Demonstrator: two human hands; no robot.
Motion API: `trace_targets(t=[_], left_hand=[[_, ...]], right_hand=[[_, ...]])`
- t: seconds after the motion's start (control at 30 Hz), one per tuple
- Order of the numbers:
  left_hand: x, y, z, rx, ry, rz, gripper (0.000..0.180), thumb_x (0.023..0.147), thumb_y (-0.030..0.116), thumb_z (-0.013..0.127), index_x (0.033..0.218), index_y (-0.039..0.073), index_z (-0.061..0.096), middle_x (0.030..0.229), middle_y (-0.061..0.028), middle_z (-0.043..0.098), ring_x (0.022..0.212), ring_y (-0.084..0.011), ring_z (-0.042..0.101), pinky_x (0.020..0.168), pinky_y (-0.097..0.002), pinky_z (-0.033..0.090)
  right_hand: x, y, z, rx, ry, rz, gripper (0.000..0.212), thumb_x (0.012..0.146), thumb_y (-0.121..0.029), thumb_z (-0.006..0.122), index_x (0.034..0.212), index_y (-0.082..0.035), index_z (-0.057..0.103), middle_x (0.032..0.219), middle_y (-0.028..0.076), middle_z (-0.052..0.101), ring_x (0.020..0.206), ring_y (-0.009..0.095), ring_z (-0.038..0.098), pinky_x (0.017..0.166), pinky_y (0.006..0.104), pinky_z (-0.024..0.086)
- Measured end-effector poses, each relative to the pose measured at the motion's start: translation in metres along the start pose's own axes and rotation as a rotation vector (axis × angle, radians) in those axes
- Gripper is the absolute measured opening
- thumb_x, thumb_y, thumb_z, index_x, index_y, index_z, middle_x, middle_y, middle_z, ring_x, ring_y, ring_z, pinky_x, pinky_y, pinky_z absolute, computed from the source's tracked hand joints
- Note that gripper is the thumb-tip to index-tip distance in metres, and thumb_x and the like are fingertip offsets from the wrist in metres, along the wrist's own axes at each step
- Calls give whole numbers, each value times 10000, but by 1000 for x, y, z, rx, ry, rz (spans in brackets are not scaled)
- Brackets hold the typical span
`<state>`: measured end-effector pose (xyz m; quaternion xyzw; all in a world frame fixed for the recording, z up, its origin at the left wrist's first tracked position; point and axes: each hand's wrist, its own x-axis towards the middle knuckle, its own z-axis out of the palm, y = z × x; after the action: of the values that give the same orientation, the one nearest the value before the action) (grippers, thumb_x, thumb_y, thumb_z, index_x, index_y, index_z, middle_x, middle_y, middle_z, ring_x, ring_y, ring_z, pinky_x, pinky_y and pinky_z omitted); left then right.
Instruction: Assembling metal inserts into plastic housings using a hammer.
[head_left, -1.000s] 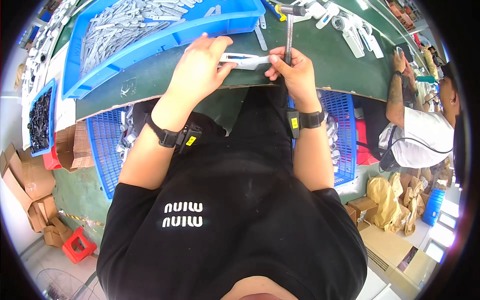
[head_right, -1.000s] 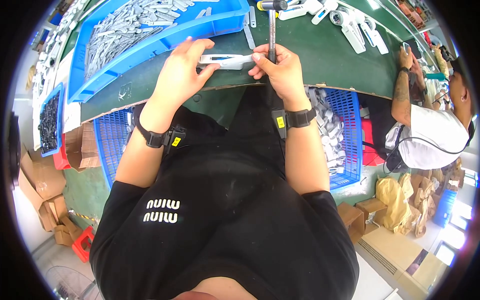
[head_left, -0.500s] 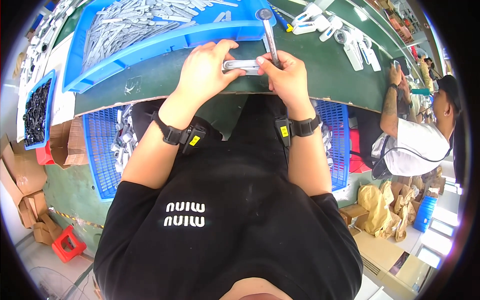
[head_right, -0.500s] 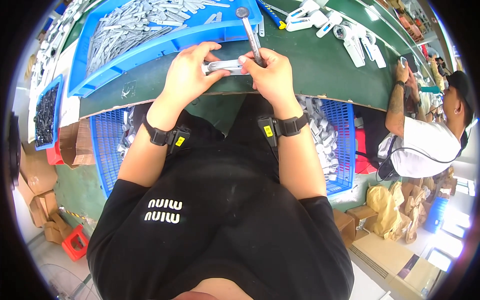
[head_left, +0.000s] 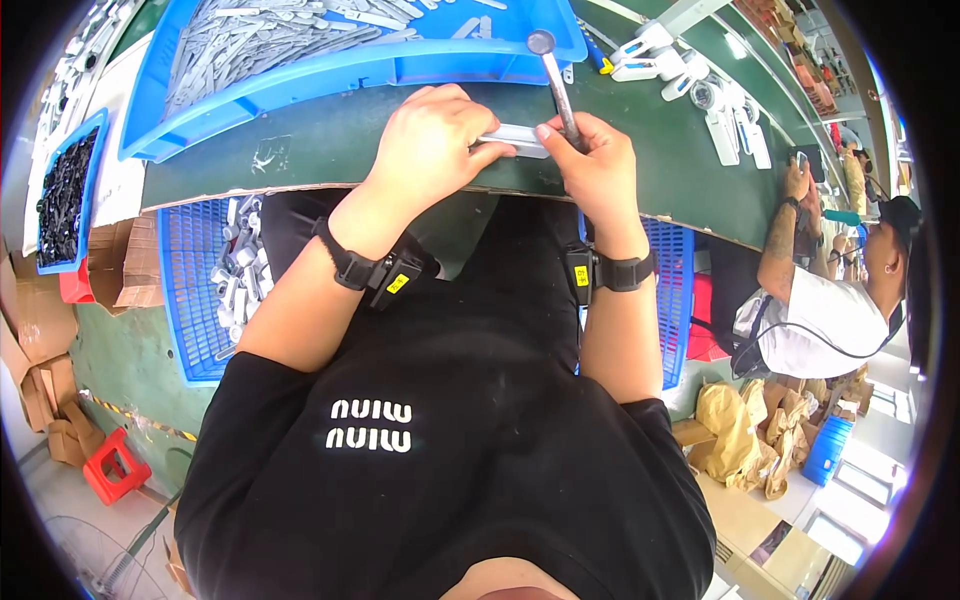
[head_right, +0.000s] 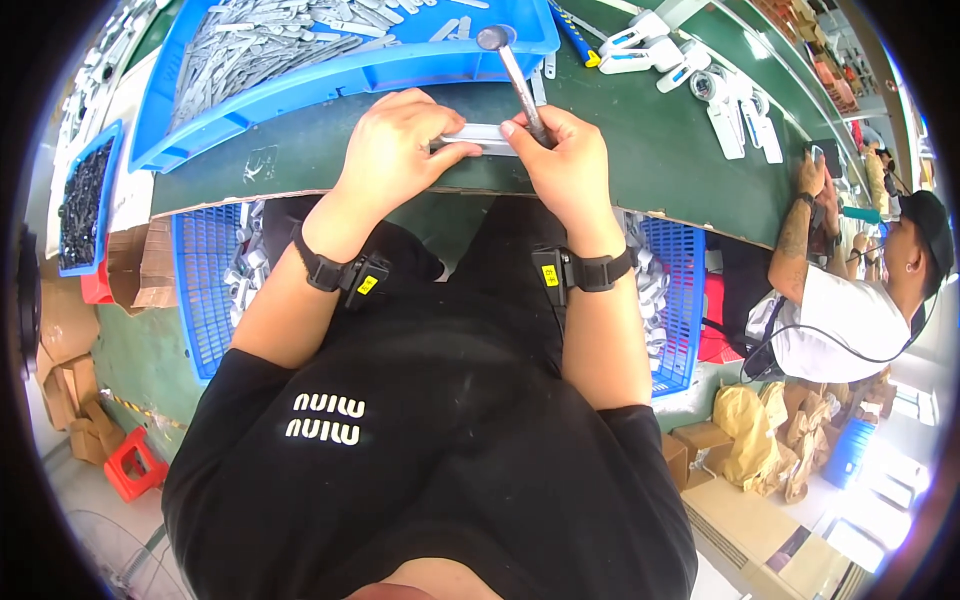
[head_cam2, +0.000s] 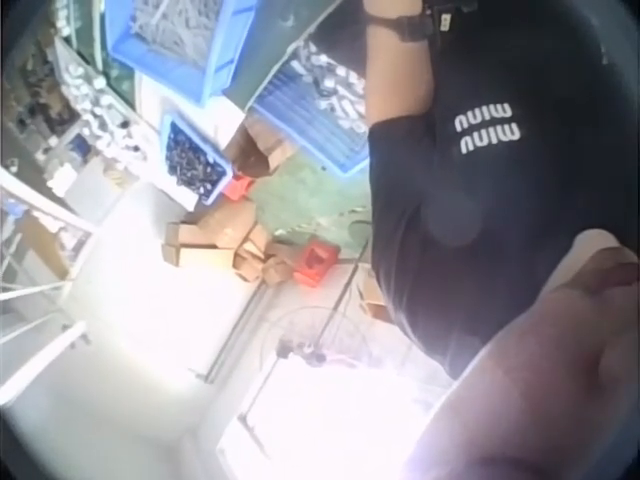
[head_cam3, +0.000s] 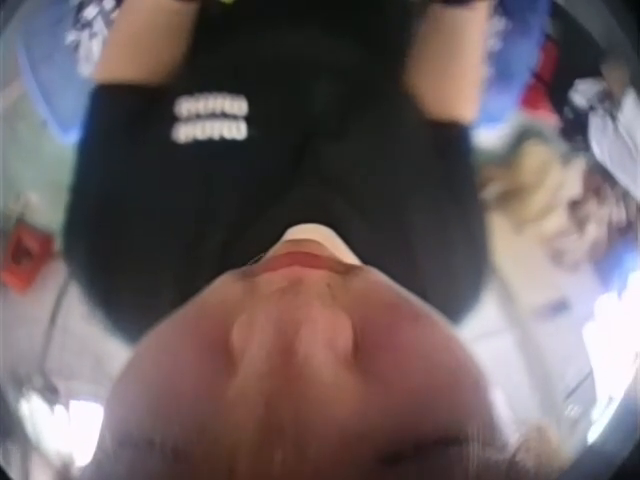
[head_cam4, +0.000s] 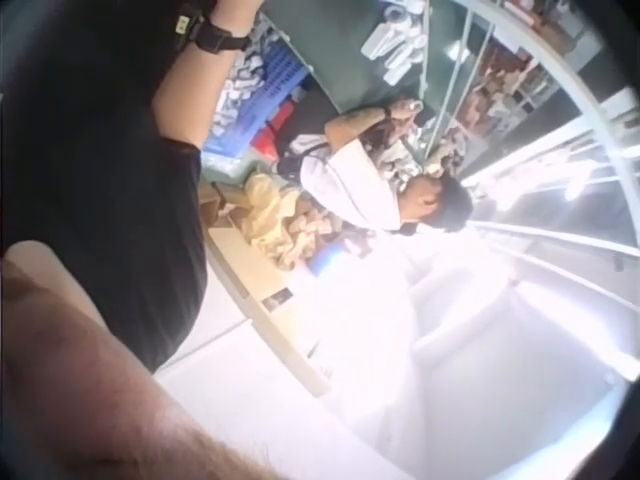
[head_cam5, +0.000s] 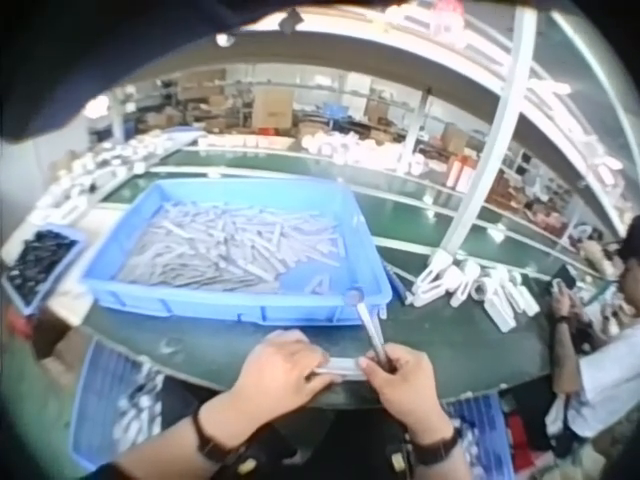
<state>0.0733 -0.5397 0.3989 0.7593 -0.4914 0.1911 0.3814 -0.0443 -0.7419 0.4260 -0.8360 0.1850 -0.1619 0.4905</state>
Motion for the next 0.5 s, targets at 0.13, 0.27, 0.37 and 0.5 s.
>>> trace_targets(t=[0.13,0.27,0.37,0.5], left_hand=[[-1,-2,1,-11,-7,42,315,781,269,961,897,40,778,882,-85,794,857,-300,749,798,-420,603],[0,-1,2,-10,-14,52,319,783,271,960,893,39,770,886,-79,792,858,-297,746,803,-420,601],[1,2,0,16,-15,45,319,790,274,956,889,40,763,898,-79,791,864,-295,742,833,-424,596],[8,17,-8,119,-93,19,259,828,223,922,928,44,765,931,-88,796,905,-317,747,892,-446,590]], right_hand=[[-1,-1,1,-64,14,-6,227,965,-209,873,975,4,794,667,-54,575,645,42,463,574,294,383],[-3,-2,2,-68,32,36,226,963,-227,874,1023,-14,830,669,-43,593,645,48,494,589,285,408],[-5,-1,2,-77,22,52,249,969,-246,868,1065,-18,845,674,-30,610,655,59,521,608,292,437],[-3,11,3,-63,8,13,268,980,-262,856,1072,-11,843,688,-13,633,674,76,547,634,304,468]])
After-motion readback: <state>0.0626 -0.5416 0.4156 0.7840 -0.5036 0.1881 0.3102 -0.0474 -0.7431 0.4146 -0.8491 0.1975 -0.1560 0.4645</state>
